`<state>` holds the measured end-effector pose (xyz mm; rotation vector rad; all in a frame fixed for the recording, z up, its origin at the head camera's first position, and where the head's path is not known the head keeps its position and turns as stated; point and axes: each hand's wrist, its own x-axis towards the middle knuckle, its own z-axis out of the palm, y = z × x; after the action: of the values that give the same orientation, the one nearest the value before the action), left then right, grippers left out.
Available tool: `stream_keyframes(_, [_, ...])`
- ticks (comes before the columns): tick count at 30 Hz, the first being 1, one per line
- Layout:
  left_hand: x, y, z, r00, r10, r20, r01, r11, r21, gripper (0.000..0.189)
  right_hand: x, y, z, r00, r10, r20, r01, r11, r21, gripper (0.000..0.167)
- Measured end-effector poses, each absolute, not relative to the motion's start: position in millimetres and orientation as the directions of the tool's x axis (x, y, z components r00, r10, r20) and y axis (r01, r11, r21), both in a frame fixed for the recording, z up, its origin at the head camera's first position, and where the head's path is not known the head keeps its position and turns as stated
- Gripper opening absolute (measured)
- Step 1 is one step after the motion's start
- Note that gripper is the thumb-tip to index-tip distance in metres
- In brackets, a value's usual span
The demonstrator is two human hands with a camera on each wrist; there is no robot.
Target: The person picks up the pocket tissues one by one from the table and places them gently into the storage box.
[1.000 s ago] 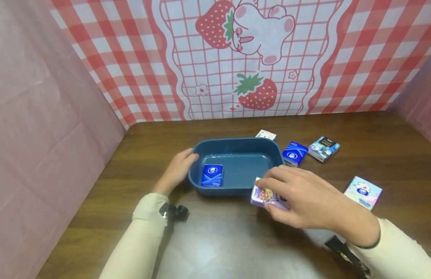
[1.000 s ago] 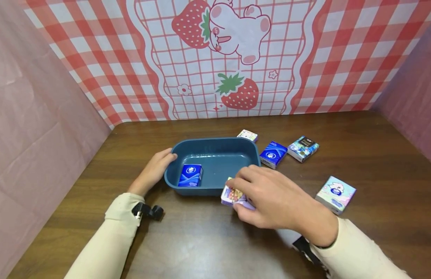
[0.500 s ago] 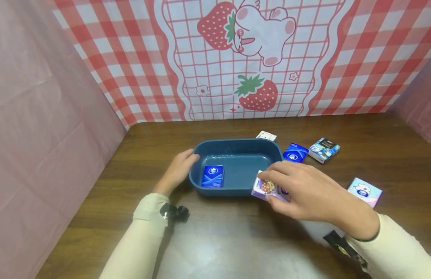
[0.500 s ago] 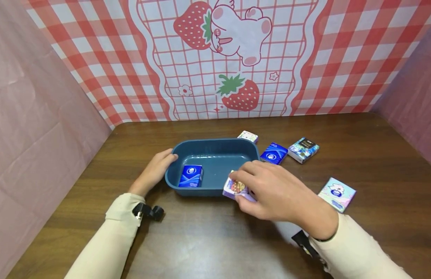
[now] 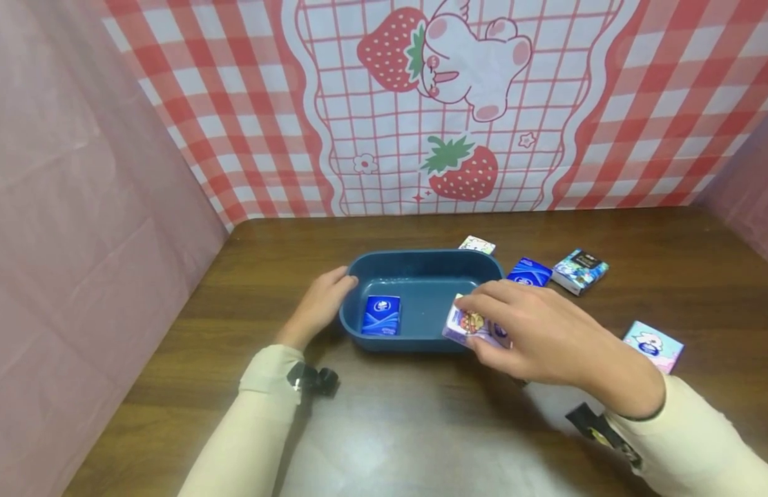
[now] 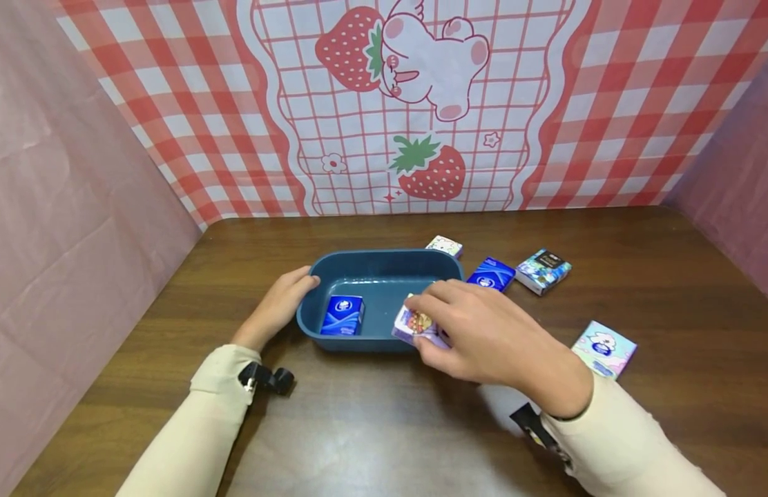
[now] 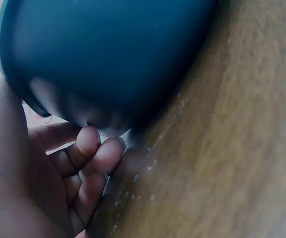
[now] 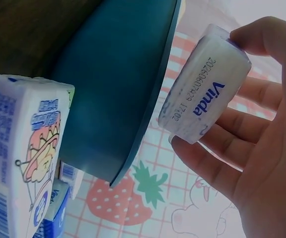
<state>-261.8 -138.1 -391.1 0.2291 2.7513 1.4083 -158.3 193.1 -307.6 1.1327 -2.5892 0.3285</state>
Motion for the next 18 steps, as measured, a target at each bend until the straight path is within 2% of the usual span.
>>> stream_keyframes(18, [-262, -139, -391, -0.989, 0.147, 0.025, 0.107, 0.584, 0.804, 0.05, -167, 181, -303, -0.666, -0.664, 0.34, -0.725, 0.683, -0.087, 0.045])
